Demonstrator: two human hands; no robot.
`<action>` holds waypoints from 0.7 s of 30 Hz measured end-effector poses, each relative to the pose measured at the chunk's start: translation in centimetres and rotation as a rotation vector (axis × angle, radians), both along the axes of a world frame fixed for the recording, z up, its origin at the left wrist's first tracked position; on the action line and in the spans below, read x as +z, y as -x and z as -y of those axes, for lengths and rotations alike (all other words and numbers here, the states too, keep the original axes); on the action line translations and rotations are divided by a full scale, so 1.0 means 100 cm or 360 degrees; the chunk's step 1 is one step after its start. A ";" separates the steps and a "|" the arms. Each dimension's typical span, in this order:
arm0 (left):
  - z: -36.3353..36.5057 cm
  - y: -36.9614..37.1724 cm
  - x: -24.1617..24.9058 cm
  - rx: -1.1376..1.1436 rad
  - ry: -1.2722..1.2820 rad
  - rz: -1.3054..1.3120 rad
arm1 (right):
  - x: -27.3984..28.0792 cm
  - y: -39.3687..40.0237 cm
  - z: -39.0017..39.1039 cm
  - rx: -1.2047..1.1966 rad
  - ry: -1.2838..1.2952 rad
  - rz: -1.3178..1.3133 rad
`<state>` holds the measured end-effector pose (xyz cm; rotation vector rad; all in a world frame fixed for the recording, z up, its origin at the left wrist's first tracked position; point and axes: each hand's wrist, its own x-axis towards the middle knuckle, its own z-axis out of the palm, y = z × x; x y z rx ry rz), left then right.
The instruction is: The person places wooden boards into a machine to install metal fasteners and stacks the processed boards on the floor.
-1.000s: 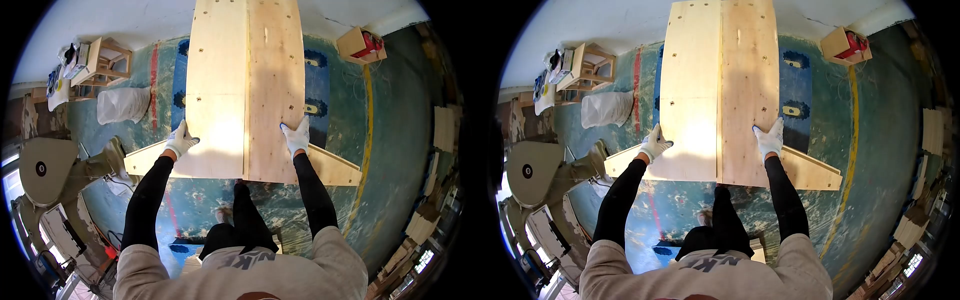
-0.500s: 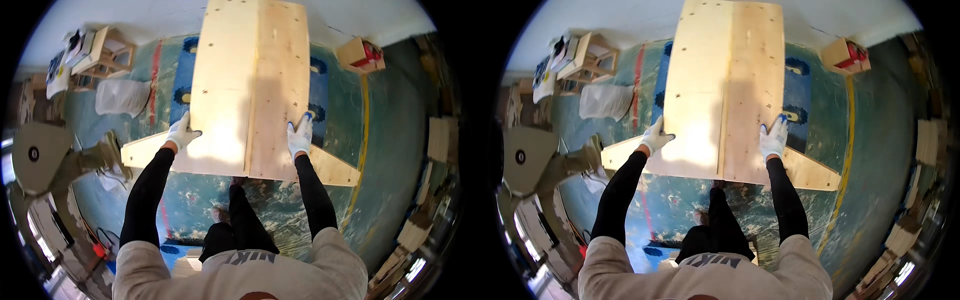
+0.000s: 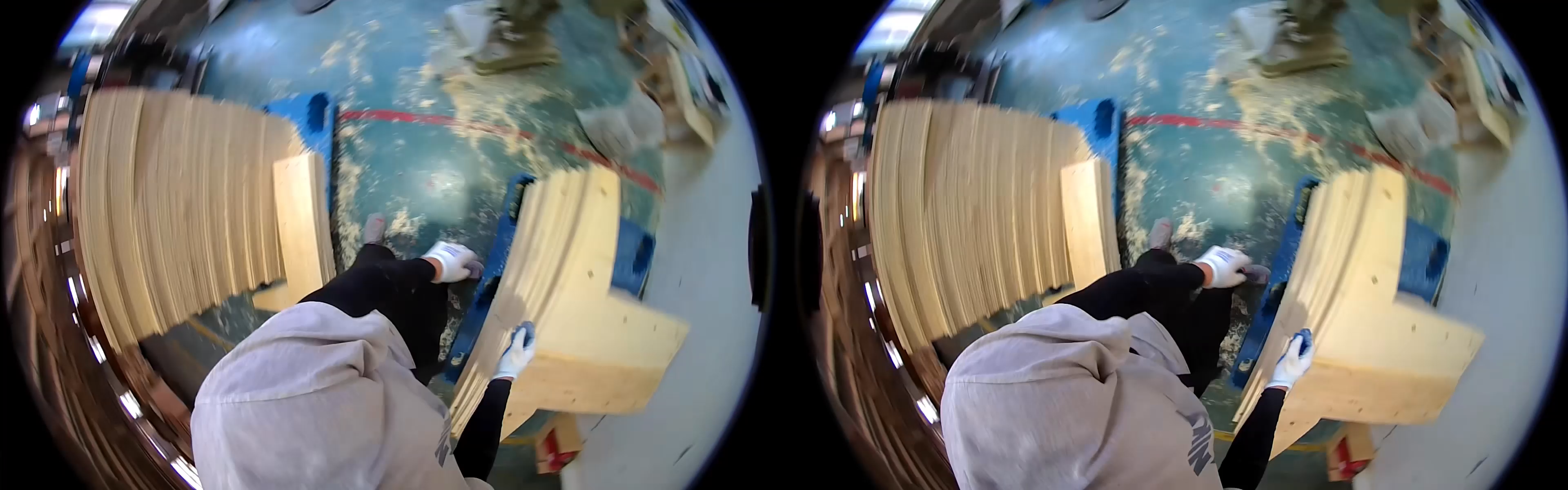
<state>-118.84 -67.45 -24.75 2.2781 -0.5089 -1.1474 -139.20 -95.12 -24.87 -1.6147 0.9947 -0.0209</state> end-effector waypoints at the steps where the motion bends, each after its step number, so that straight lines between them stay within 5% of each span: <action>1: -0.050 0.007 -0.022 0.0197 -0.0242 -0.0078 | 0.004 -0.016 -0.025 0.0134 -0.0108 -0.0029; 3: -0.118 0.006 -0.015 0.0296 -0.0317 -0.0136 | 0.027 -0.043 -0.076 0.0269 -0.0241 -0.0122; 11: -0.495 0.096 -0.132 0.1614 -0.0635 -0.0410 | -0.068 -0.170 -0.375 0.1311 -0.0620 -0.0429; 15: -0.593 0.191 -0.205 0.1905 -0.0847 -0.0393 | -0.151 -0.164 -0.503 0.2062 -0.0487 -0.0379; 17: -0.628 0.222 -0.247 0.1931 -0.0927 -0.0520 | -0.198 -0.151 -0.556 0.2189 -0.0519 -0.0425; 21: -0.667 0.279 -0.344 0.2270 -0.1242 -0.0149 | -0.294 -0.118 -0.623 0.2274 -0.0688 -0.0785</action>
